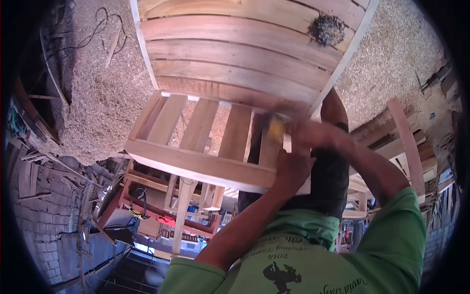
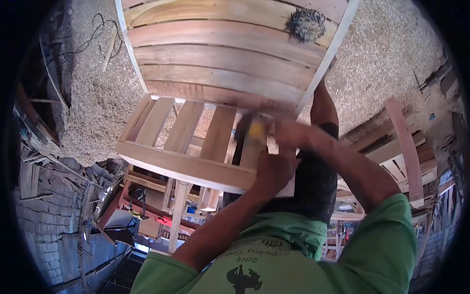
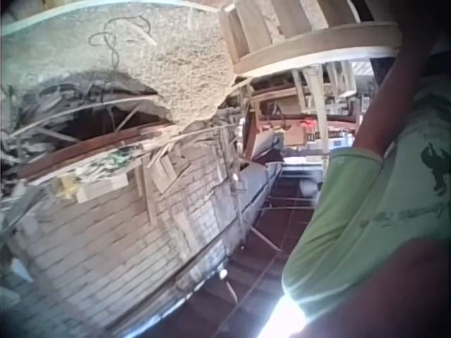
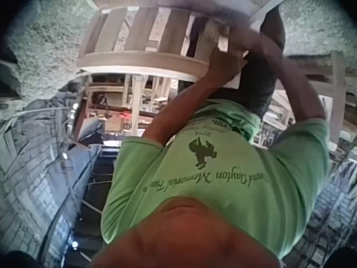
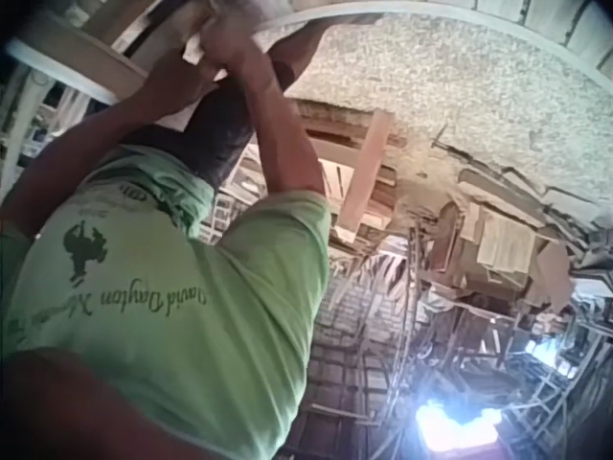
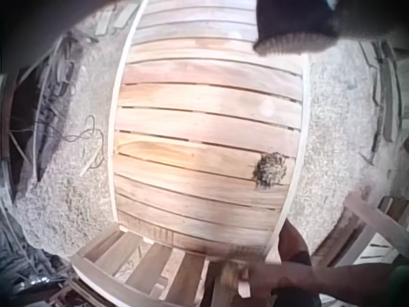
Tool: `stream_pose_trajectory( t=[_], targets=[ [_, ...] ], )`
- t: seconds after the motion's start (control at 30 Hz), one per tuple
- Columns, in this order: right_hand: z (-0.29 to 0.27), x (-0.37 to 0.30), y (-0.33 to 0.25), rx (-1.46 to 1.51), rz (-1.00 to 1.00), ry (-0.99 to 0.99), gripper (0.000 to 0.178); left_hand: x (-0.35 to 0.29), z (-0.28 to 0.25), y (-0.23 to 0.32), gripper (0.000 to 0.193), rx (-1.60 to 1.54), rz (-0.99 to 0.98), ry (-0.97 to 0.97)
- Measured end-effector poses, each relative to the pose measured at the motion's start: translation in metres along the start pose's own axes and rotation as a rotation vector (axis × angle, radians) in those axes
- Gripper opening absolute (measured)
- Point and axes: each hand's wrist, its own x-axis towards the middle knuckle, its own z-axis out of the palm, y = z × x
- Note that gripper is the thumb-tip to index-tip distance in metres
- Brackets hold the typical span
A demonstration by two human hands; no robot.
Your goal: The person assembles a wooden slatted frame by positioning slats and securing them with nails. They use a hammer to drive nails into the wood, repeatedly adjusting the slats and striking the nails to fasten the structure.
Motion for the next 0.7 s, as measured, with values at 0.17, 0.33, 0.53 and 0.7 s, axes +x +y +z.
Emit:
stream_pose_trajectory(
  t=[0.17,0.33,0.53,0.7],
  targets=[
    [-0.062,0.006,-0.076,0.442,0.571,-0.249,0.05,-0.003,-0.005,0.0,0.058,-0.038,-0.009,0.017],
    [0.015,0.004,-0.001,-0.113,-0.257,0.146,0.048,0.002,0.009,-0.004,0.06,0.02,0.004,0.011],
    [-0.021,-0.003,-0.019,0.214,0.194,-0.201,0.052,0.003,-0.002,0.0,0.057,-0.068,-0.072,-0.18],
    [-0.037,-0.006,-0.054,0.476,0.474,-0.384,0.056,-0.003,0.004,0.0,0.043,-0.07,-0.06,-0.239]
  ],
)
